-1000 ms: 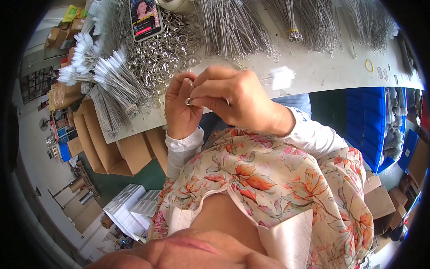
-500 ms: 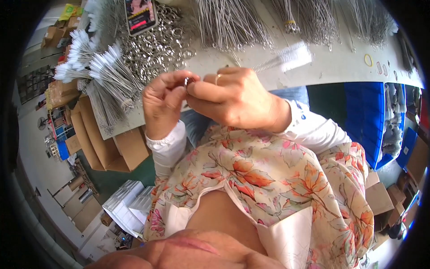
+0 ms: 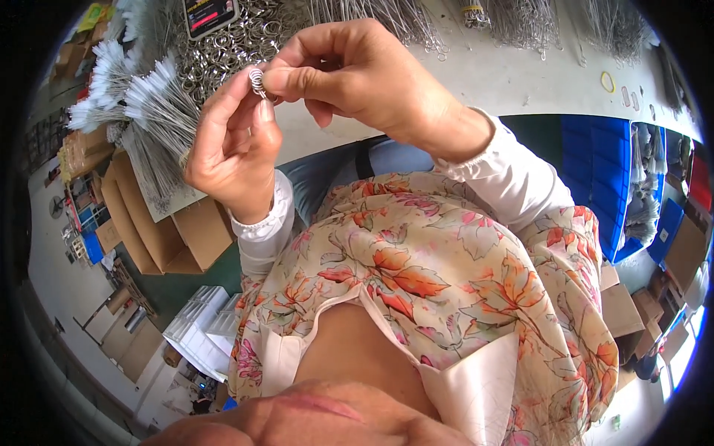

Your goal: The person is assembling wire brushes by attaching metal rings to the stems.

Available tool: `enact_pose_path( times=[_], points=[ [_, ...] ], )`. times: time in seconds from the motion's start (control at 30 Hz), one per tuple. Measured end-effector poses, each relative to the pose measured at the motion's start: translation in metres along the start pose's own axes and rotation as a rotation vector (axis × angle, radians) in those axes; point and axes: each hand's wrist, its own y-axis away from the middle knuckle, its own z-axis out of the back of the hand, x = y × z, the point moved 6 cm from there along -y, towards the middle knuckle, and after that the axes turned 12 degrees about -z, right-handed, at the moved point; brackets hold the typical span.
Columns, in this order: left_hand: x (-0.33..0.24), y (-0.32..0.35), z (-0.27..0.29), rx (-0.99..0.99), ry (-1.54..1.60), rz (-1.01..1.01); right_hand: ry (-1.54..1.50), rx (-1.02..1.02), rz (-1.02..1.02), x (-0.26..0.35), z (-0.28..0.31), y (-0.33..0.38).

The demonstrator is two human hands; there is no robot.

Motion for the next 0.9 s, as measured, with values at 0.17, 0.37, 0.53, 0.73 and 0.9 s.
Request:
enact_pose_path(
  times=[0.17,0.37,0.53,0.73,0.9],
  points=[
    [0.007,0.001,0.002,0.025,-0.007,-0.02,0.09,0.005,-0.104,-0.004,0.003,-0.007],
    [0.022,0.008,0.008,0.031,0.216,0.137,0.146,0.264,-0.17,0.004,0.005,-0.02],
    [-0.003,0.003,0.005,0.129,-0.108,-0.14,0.026,0.272,-0.228,-0.01,0.002,-0.015],
    [0.004,0.002,0.016,-0.091,0.252,0.128,0.018,0.192,-0.205,-0.034,-0.002,-0.012],
    [0.022,0.005,0.002,-0.122,0.197,0.127,0.256,-0.123,0.058,-0.027,0.014,-0.019]
  ],
)
